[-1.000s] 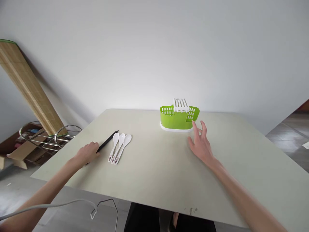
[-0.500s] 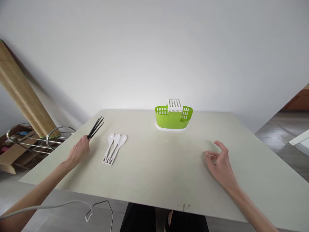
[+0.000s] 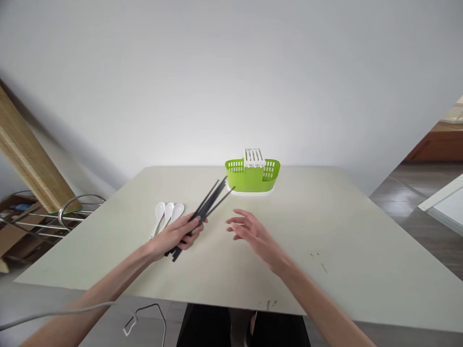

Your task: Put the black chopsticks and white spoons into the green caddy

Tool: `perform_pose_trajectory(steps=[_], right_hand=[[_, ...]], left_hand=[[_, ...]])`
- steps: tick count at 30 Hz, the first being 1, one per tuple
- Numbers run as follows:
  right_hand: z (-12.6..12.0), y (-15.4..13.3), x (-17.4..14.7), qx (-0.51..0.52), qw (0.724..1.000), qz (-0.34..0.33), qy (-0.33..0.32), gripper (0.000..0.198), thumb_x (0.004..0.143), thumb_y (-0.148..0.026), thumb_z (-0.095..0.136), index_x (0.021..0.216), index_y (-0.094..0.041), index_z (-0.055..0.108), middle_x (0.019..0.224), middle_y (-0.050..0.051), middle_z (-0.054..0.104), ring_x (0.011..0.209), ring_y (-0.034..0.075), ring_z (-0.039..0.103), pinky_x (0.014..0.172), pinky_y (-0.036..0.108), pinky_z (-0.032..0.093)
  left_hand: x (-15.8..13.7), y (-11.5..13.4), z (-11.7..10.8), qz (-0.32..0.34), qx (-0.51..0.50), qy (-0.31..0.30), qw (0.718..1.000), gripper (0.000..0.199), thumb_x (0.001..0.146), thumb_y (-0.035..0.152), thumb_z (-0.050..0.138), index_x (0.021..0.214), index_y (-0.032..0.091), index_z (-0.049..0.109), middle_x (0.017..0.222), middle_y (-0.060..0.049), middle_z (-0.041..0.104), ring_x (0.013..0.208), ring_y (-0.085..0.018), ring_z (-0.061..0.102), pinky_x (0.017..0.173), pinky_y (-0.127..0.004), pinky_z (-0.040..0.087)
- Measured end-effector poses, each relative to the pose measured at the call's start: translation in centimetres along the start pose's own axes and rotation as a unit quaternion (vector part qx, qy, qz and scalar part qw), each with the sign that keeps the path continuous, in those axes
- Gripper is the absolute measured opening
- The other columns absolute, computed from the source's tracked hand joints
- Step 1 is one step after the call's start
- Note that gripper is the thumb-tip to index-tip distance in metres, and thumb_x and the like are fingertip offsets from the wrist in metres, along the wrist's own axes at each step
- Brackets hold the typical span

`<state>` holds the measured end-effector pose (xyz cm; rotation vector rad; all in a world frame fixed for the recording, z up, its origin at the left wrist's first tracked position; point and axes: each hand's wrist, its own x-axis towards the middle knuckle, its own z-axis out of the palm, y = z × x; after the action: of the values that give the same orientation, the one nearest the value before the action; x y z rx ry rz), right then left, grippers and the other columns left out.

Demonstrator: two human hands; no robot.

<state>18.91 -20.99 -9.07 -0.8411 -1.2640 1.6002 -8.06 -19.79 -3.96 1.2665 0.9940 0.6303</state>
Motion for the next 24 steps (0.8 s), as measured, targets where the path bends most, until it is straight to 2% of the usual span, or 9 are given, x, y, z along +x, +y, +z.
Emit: perform_pose_trajectory(steps=[2,4,7,9,13,16,18,21,24], right_hand=[[2.2,-0.4,1.0,0.123,0.992,0.014,-0.025,0.047,0.095,-0.051,0.074,0.135,-0.032,0.060,0.135,0.006,0.071,0.120,0.023,0.067,0.099,0.040,0.052],[3.7,-0.5,2.0,0.210,0.977,0.028,-0.031,0.043,0.091,-0.052,0.078,0.125,-0.029,0.067,0.128,0.005,0.074,0.118,0.023,0.067,0.084,0.034,0.053],[4.8,-0.1,2.9,0.286,0.954,0.086,-0.018,0.036,0.085,-0.055,0.083,0.100,-0.024,0.072,0.098,0.003,0.075,0.113,0.023,0.067,0.058,0.026,0.043],[5.2,0.1,3.3,0.312,0.943,0.112,-0.009,0.039,0.080,-0.056,0.086,0.084,-0.022,0.068,0.077,-0.001,0.066,0.105,0.022,0.068,0.050,0.024,0.035],[5.2,0.0,3.7,0.328,0.940,0.096,0.012,0.051,0.075,-0.061,0.089,0.072,-0.023,0.056,0.066,-0.005,0.050,0.082,0.018,0.065,0.048,0.025,0.034],[4.5,-0.6,4.1,0.346,0.936,0.039,0.039,0.053,0.079,-0.060,0.087,0.069,-0.024,0.050,0.062,-0.009,0.034,0.060,0.011,0.045,0.061,0.029,0.047],[3.8,-1.1,4.4,0.352,0.934,-0.006,0.066,0.054,0.082,-0.060,0.085,0.068,-0.024,0.046,0.062,-0.010,0.026,0.054,0.010,0.030,0.063,0.029,0.048],[3.0,-1.8,4.8,0.327,0.938,-0.053,0.102,0.056,0.086,-0.064,0.079,0.069,-0.024,0.043,0.063,-0.010,0.021,0.053,0.011,0.021,0.054,0.027,0.042],[3.1,-2.3,5.0,0.313,0.938,-0.078,0.129,0.056,0.088,-0.067,0.075,0.069,-0.024,0.044,0.063,-0.010,0.019,0.052,0.011,0.017,0.050,0.026,0.037]], left_hand=[[-0.1,-0.2,1.8,-0.039,-0.044,-0.066,0.996,0.046,0.093,0.061,0.069,0.106,0.020,0.054,0.082,0.005,0.036,0.058,-0.005,0.023,0.046,-0.019,0.014],[-0.3,-0.5,2.7,-0.068,-0.072,-0.116,0.988,0.043,0.094,0.059,0.069,0.103,0.020,0.053,0.081,0.005,0.034,0.058,-0.005,0.022,0.046,-0.019,0.014],[-0.6,-0.8,3.2,-0.095,-0.089,-0.154,0.979,0.041,0.095,0.057,0.068,0.103,0.020,0.052,0.081,0.006,0.033,0.057,-0.005,0.021,0.046,-0.019,0.015],[-0.7,-0.9,3.3,-0.101,-0.093,-0.156,0.978,0.040,0.096,0.056,0.068,0.104,0.021,0.052,0.080,0.006,0.034,0.057,-0.005,0.023,0.047,-0.019,0.016],[-1.2,-1.2,3.4,-0.090,-0.095,-0.130,0.983,0.043,0.096,0.058,0.067,0.111,0.020,0.057,0.084,0.004,0.043,0.057,-0.005,0.033,0.049,-0.020,0.026],[-1.6,-1.8,3.4,-0.082,-0.094,-0.105,0.987,0.054,0.098,0.065,0.059,0.121,0.016,0.064,0.086,-0.001,0.054,0.059,-0.008,0.043,0.052,-0.024,0.036],[-1.7,-2.5,3.4,-0.086,-0.122,-0.073,0.986,0.061,0.098,0.068,0.054,0.119,0.012,0.068,0.090,-0.006,0.064,0.063,-0.012,0.053,0.056,-0.027,0.043],[-1.3,-3.6,3.6,-0.101,-0.217,-0.004,0.971,0.058,0.101,0.063,0.053,0.112,0.009,0.071,0.106,-0.016,0.073,0.080,-0.019,0.070,0.077,-0.032,0.056],[-0.5,-3.9,4.0,-0.113,-0.321,0.044,0.939,0.050,0.107,0.048,0.048,0.115,0.004,0.070,0.117,-0.021,0.075,0.104,-0.027,0.075,0.105,-0.038,0.054]])
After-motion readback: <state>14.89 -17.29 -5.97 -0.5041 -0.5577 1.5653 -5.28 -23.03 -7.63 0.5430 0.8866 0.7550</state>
